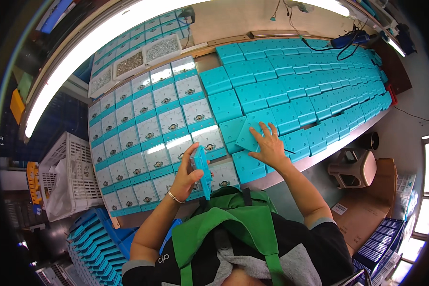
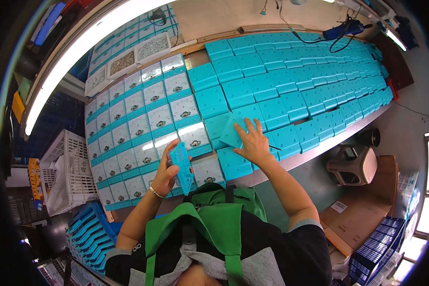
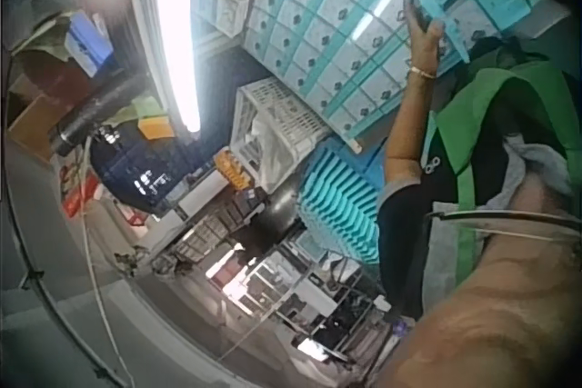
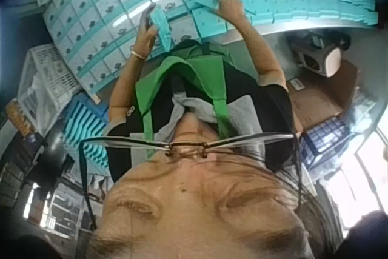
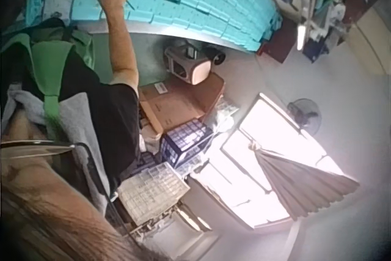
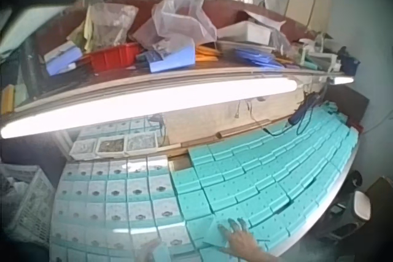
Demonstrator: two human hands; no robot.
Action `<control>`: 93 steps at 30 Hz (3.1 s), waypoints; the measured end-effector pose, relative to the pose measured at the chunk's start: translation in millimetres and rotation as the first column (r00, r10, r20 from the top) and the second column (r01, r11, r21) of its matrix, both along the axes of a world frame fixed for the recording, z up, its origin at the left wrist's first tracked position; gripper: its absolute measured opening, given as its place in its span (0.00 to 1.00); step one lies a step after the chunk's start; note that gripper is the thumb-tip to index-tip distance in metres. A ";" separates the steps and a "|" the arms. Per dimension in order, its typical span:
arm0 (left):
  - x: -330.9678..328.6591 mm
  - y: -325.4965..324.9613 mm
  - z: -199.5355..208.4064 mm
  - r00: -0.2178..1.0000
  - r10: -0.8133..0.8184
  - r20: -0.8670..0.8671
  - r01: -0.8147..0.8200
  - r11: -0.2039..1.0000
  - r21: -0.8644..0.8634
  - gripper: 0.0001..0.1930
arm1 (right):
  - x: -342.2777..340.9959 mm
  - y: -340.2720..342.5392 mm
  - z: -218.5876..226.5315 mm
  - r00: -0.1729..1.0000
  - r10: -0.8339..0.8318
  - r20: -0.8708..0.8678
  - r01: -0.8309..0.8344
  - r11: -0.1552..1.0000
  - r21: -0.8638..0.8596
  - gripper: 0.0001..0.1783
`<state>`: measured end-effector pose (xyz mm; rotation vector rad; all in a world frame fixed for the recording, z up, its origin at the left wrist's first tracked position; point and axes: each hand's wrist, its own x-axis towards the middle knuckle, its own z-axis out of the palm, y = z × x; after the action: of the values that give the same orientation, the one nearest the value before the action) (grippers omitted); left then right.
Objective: The person uses a screwdriver to tighten screws on small teal electrical boxes arranged on a workbench. They repeatedly pick up a box, secure the internal components, and place it back into a grid of similar units.
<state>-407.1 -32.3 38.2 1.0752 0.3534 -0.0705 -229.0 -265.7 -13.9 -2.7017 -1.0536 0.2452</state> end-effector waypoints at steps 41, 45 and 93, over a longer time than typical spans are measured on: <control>6.3 -8.6 -12.3 0.974 -0.032 0.226 -0.056 0.928 0.369 0.53 | -75.8 58.9 32.4 0.233 0.567 -0.790 0.375 0.697 0.611 0.64; -0.5 -10.8 -19.9 0.974 0.009 0.228 -0.113 0.888 0.445 0.55 | -82.9 65.5 28.1 0.698 0.434 -0.570 0.099 0.730 0.676 0.64; 181.2 247.1 -93.0 0.903 0.240 -0.355 0.371 -0.024 0.928 0.39 | 15.7 55.2 0.8 0.268 0.141 -0.953 0.606 0.744 0.280 0.21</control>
<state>-225.9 214.8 -54.7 2.6915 0.8307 -0.1522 -213.2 -210.5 -13.1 -1.4914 -0.1723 1.0784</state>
